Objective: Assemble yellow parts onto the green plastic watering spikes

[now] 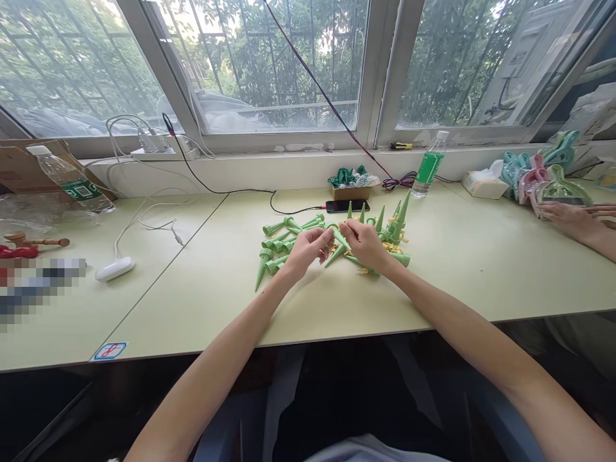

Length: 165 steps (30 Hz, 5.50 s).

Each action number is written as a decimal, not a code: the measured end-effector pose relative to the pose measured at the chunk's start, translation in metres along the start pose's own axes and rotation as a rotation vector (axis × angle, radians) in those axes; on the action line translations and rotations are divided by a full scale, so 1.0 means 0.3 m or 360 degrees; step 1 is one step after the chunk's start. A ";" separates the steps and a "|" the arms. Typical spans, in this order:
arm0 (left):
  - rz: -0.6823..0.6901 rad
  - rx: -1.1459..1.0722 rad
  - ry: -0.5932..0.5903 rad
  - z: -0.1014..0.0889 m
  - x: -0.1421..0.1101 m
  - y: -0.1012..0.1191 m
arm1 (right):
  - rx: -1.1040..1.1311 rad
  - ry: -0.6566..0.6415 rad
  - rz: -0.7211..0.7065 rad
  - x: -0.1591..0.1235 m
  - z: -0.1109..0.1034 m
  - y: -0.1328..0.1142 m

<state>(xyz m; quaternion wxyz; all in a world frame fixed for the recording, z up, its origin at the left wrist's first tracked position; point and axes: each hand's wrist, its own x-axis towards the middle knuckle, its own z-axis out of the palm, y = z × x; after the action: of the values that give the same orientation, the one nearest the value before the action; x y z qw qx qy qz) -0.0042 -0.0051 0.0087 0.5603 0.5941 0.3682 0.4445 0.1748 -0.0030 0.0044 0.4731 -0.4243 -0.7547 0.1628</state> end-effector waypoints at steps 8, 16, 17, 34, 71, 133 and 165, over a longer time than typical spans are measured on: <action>0.0018 0.0003 0.0004 0.001 -0.004 0.005 | 0.0003 -0.0008 0.0003 0.001 0.001 0.003; 0.0077 -0.0025 -0.0005 0.002 -0.007 0.006 | -0.0009 -0.0022 -0.0014 0.002 0.004 0.014; 0.0083 -0.0024 -0.0003 0.002 -0.006 0.005 | -0.0010 -0.0020 -0.0013 0.001 0.004 0.013; 0.0150 -0.0079 0.0007 -0.006 -0.001 -0.015 | 0.0022 -0.0031 -0.0003 0.001 0.001 0.008; -0.0368 0.0032 -0.0103 -0.003 0.007 -0.023 | 0.0093 0.0007 -0.0118 -0.012 0.007 -0.008; 0.0179 0.0099 -0.0023 -0.002 -0.005 -0.029 | -0.0035 0.0007 0.0015 0.000 0.001 0.001; 0.0417 0.0492 0.0077 0.014 -0.007 -0.028 | -0.0081 -0.0049 0.0029 0.002 0.019 0.036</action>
<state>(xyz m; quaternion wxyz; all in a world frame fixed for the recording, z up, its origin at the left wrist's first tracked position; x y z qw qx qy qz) -0.0004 -0.0076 0.0002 0.3908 0.7050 0.3649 0.4659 0.1751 0.0049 -0.0051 0.4490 -0.4405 -0.7619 0.1543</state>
